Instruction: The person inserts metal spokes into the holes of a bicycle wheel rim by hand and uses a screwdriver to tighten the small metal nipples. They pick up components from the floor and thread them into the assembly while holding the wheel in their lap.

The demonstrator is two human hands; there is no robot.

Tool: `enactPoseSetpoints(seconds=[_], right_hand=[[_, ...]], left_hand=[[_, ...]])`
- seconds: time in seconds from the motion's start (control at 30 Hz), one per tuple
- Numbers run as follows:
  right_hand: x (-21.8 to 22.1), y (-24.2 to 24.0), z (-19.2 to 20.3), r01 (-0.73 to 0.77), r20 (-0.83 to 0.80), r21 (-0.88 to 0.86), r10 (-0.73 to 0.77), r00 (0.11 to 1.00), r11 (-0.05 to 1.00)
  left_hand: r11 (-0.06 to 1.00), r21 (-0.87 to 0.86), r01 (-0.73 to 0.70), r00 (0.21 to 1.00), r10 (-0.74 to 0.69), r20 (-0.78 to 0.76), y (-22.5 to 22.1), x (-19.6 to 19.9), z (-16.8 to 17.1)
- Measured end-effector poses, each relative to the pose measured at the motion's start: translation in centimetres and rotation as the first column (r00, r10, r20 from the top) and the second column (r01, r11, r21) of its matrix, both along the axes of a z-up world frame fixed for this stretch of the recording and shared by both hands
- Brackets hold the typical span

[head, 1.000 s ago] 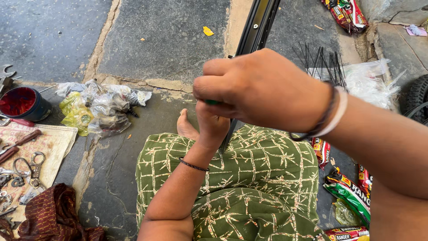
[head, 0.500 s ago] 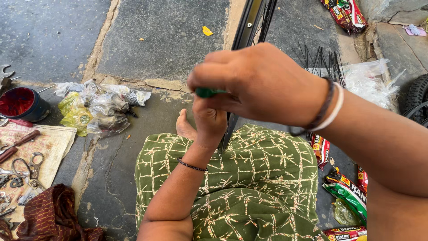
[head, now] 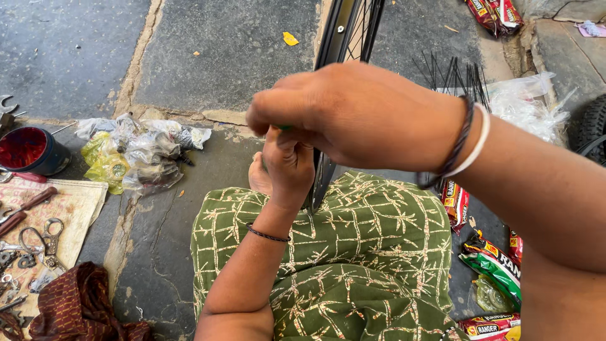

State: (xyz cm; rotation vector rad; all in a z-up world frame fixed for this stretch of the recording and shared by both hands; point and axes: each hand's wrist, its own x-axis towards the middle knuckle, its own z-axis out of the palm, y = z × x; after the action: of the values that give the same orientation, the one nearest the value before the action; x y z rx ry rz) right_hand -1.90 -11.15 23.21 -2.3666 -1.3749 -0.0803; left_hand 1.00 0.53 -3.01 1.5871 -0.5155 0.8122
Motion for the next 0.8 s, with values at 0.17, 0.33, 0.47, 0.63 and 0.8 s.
enactPoseSetpoints(seconds=[0.17,0.33,0.47,0.63,0.8], right_hand=[[0.1,1.4,-1.9,0.08,0.39,-0.057,-0.051,0.919,0.995],[0.8,1.5,-2.6,0.007,0.362,0.026,-0.016,0.932,1.0],[0.8,0.5,-3.0,0.029,-0.105,0.137,-0.014,0.994,0.99],[1.2,0.4,-3.7,0.115,-0.159,0.108,-0.097,0.983,0.987],[1.0,-0.9,-2.9,-0.079,-0.141,0.194,0.108,0.984,0.978]], left_hand=[[0.955,-0.223,0.194,0.952,-0.239,-0.193,-0.6,-0.5,-1.2],[0.975,-0.083,0.206,0.973,-0.213,-0.089,-0.2,-0.3,-0.1],[0.985,-0.053,0.163,0.985,-0.165,-0.04,0.0,-0.5,1.0],[0.996,-0.049,0.078,0.995,-0.08,-0.052,0.0,-0.1,0.3],[0.997,-0.048,0.063,0.996,-0.066,-0.067,0.5,0.5,-0.6]])
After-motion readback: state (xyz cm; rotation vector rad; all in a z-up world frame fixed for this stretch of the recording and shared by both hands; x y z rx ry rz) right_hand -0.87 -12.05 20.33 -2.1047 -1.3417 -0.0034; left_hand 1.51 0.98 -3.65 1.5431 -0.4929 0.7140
